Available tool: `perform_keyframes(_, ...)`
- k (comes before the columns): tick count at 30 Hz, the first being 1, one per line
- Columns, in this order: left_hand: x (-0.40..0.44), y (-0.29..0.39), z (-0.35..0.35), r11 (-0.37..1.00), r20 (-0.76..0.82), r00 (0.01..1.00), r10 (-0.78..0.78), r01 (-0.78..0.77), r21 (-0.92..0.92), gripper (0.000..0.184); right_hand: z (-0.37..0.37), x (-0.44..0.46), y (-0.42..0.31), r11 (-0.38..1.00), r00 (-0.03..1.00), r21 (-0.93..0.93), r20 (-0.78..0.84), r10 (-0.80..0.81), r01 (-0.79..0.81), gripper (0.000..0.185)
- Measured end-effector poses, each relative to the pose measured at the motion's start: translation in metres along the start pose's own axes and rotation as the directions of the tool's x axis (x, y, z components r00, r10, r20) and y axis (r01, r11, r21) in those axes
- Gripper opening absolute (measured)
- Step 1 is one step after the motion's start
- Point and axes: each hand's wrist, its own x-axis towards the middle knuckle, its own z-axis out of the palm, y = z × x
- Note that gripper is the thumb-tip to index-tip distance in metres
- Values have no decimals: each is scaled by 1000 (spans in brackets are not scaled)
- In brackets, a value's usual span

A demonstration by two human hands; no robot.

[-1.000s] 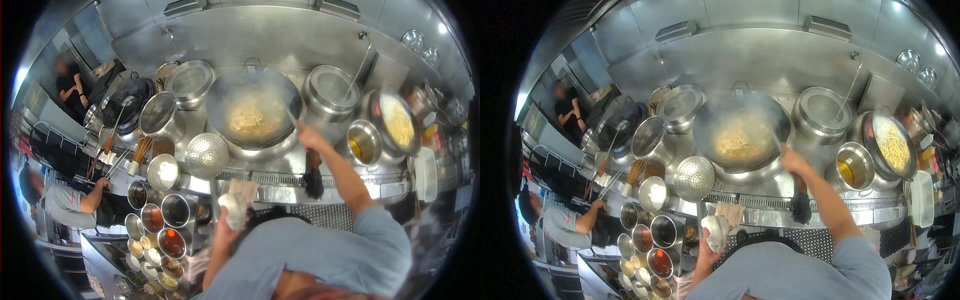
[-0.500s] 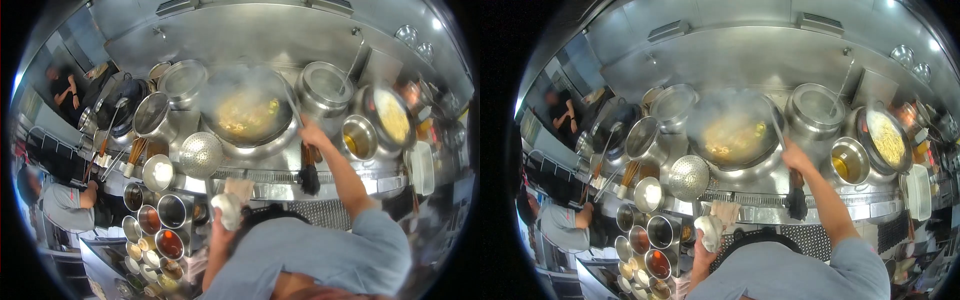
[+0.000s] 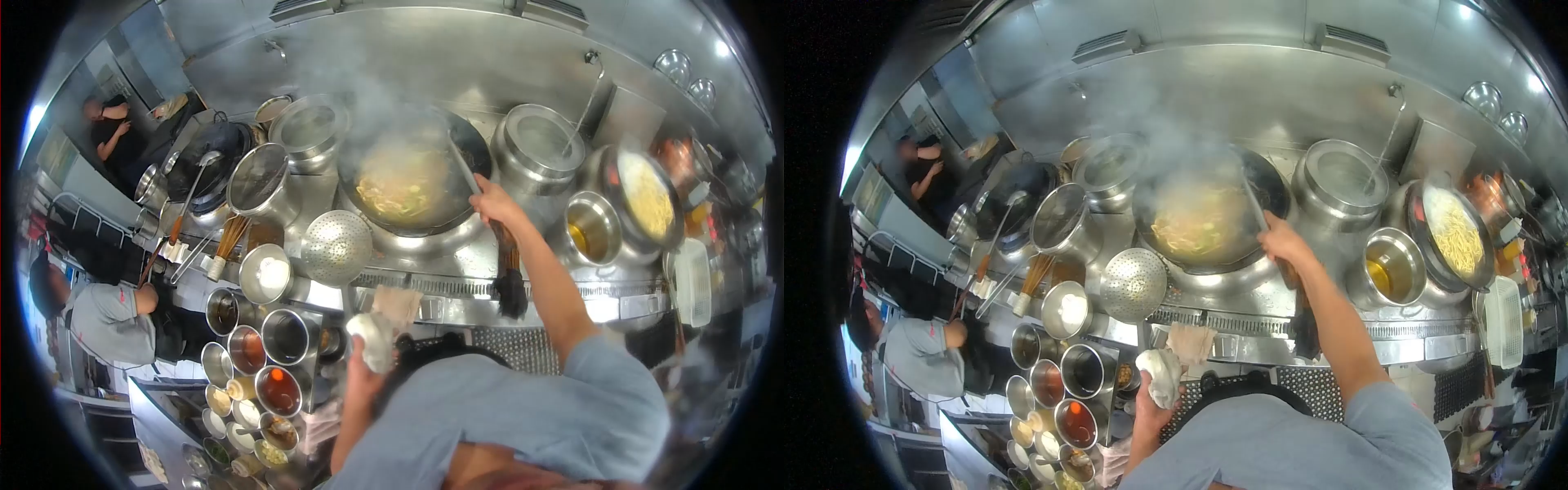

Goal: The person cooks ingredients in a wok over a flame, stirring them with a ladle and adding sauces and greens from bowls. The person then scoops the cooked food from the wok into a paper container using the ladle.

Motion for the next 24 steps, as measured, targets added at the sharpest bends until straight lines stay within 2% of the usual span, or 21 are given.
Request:
perform_keyframes(1, -1, 1, 0, 1000, 1, 1000, 11, -11, -1, 69, -1, 12, -2, 1000, 1000, -2, 6, -9, 9, 66)
perform_keyframes(3, -2, 2, 0, 1000, 22, 999, 30, -30, -9, 68, 1, 35, 4, 993, 995, -86, -71, 76, -82, 75)
perform_keyframes(5, -8, 0, -4, 999, 7, 1000, 29, -29, -25, 68, 13, 51, 20, 989, 992, -68, -22, 127, -128, 73)
perform_keyframes(7, -11, -3, -6, 999, -5, 1000, 20, -20, -35, 68, 26, 51, 30, 974, 985, -219, 150, 85, -51, 72)
perform_keyframes(8, -11, -5, -4, 1000, -92, 996, 14, -12, 23, 67, 35, 38, 16, 934, 984, -356, 148, 100, -42, 72)
perform_keyframes(9, -10, -6, -4, 997, -176, 984, 13, 2, 82, 68, 38, 30, 13, 934, 984, -354, 148, 102, -43, 72)
perform_keyframes(12, -6, -5, -1, 993, -110, 994, -15, 27, 115, 68, 38, 9, 12, 925, 988, -378, 119, 96, -44, 72)
perform_keyframes(14, 1, -4, 6, 991, -101, 994, -44, 56, 123, 68, 31, -4, 12, 835, 982, -551, 154, 113, -10, 73)
perform_keyframes(16, 9, -3, 10, 987, -88, 993, -77, 88, 133, 68, 24, -14, 16, 843, 978, -538, 172, 121, -9, 71)
perform_keyframes(18, 18, -1, 12, 995, 42, 995, -92, 90, 44, 66, 19, -29, 16, 841, 973, -541, 203, 114, 15, 72)
perform_keyframes(19, 23, -1, 13, 993, 52, 993, -104, 102, 52, 66, 14, -38, 16, 842, 976, -540, 186, 116, 3, 72)
perform_keyframes(21, 33, -1, 15, 987, -24, 994, -105, 107, 117, 66, 2, -57, 6, 810, 946, -586, 270, 178, 15, 76)
perform_keyframes(24, 40, 2, 22, 984, -24, 988, -153, 154, 91, 66, -28, -100, -35, 834, 943, -551, 277, 185, -2, 74)
